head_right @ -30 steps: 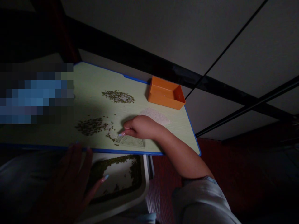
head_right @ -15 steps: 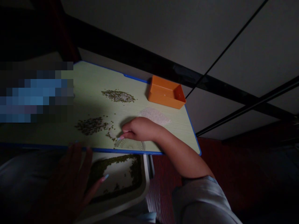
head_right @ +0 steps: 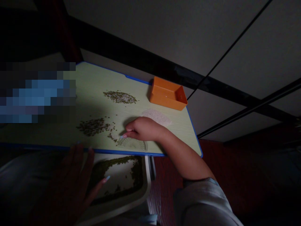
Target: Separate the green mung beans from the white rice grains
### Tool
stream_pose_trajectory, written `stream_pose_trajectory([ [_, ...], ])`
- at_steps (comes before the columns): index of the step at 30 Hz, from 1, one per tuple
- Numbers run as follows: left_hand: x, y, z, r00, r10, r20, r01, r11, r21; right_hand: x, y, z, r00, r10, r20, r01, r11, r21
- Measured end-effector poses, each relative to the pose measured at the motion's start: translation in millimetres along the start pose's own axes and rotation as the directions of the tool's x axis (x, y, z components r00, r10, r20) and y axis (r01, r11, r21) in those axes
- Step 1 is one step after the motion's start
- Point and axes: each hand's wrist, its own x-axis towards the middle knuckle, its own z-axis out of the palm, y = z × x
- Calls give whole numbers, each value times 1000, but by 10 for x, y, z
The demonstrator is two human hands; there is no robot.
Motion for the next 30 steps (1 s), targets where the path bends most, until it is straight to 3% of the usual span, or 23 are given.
stream_pose_trajectory([
  [11,-4,1,6,1000,-2,-3,2,1000,-3,22,2,39,997,50,-66,-53,998,-46],
  [18,-2,1,0,1000,-11,3,11,1000,-5,23,11,57,996,-72,-43,74,996,51],
  [30,-14,2,-5,1000,-22,21,23,1000,-14,0,-13,36,993,-114,-21,115,989,90],
])
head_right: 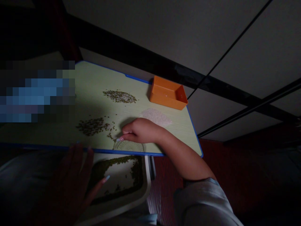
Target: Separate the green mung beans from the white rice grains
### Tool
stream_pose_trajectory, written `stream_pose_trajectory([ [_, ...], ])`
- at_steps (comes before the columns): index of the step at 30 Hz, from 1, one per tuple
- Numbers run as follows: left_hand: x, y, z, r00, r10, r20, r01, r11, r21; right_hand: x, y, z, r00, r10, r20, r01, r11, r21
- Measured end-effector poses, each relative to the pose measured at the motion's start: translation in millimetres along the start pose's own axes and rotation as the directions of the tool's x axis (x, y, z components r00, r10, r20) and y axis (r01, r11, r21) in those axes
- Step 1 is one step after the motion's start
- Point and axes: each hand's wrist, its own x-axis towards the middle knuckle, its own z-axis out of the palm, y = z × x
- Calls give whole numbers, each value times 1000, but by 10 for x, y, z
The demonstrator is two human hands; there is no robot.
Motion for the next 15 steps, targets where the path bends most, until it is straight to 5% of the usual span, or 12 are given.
stream_pose_trajectory([
  [9,1,-4,23,1000,10,-9,-10,1000,-1,29,-5,26,996,76,-36,-78,994,-74],
  [15,4,7,12,1000,-1,-5,1,1000,22,54,-11,69,999,-39,8,39,998,51],
])
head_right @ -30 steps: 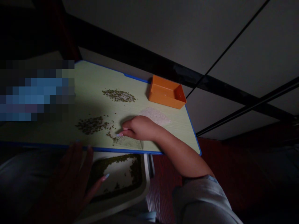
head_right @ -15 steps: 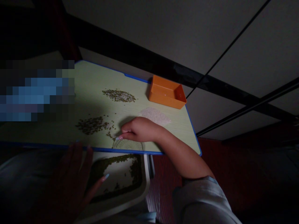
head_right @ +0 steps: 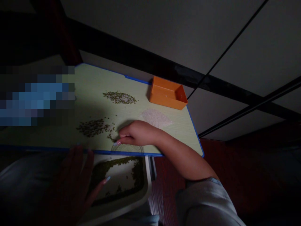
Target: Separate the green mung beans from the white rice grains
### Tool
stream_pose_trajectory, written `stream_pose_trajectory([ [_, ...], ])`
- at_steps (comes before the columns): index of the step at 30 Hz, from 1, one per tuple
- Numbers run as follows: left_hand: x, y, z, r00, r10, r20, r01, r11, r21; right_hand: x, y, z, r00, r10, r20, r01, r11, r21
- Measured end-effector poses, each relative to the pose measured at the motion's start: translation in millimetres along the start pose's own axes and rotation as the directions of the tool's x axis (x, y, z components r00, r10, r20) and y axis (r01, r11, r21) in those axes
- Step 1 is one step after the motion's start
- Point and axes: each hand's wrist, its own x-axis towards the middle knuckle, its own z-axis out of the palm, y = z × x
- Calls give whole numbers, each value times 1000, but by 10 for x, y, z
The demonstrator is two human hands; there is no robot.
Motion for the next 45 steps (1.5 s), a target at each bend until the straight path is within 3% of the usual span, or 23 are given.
stream_pose_trajectory([
  [7,-4,-40,21,998,60,-26,-59,997,44,-68,17,-113,996,74,-54,-77,996,-43],
  [12,-41,-92,53,996,82,-20,-81,996,34,-54,-10,-62,996,67,-56,-73,991,-109],
  [20,-40,-91,24,999,53,-4,-52,998,47,-49,-23,-8,961,219,-168,-264,908,-326],
  [30,-29,-73,8,999,48,-12,-48,997,54,-145,59,-230,950,263,-169,-298,926,-232],
  [38,-26,-80,-1,999,44,18,-44,999,21,-142,107,-230,941,302,-154,-332,911,-243],
  [45,-31,-81,17,999,35,10,-35,999,20,-139,123,-246,896,391,-210,-442,830,-340],
])
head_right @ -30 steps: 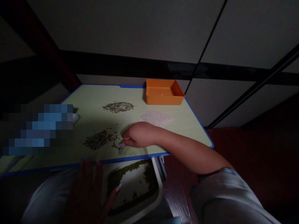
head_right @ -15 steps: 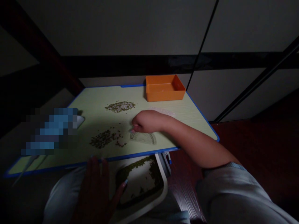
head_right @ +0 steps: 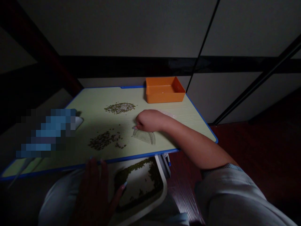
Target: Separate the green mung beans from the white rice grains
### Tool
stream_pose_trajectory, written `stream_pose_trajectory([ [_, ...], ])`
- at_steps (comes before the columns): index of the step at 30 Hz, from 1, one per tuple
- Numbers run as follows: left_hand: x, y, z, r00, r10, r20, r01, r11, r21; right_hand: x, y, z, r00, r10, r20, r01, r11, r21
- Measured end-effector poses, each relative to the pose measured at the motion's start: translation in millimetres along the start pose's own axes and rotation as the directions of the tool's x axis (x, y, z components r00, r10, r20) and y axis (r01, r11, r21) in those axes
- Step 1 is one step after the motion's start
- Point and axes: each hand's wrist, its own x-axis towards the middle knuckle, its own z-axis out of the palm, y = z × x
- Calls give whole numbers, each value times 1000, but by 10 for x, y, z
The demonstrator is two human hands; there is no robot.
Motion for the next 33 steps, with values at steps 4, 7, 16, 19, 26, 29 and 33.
stream_pose_trajectory([
  [4,6,10,-11,1000,9,-24,-8,1000,11,26,-26,48,1000,21,-3,-21,999,-47],
  [7,13,12,-4,1000,21,-24,-20,1000,14,33,-44,83,998,-65,-22,66,997,39],
  [16,11,24,-24,1000,0,-21,0,1000,7,35,28,89,975,-221,-28,219,930,295],
  [19,12,20,-24,1000,15,-25,-15,1000,8,40,36,102,975,-219,-20,215,931,294],
  [26,14,23,0,1000,11,-24,-11,1000,14,33,-65,125,957,-286,38,261,914,310],
  [29,14,24,3,1000,0,-14,1,1000,21,39,-77,130,976,-214,34,203,957,206],
  [33,10,15,-5,1000,13,-10,-13,1000,14,58,-64,158,983,-181,1,179,974,137],
])
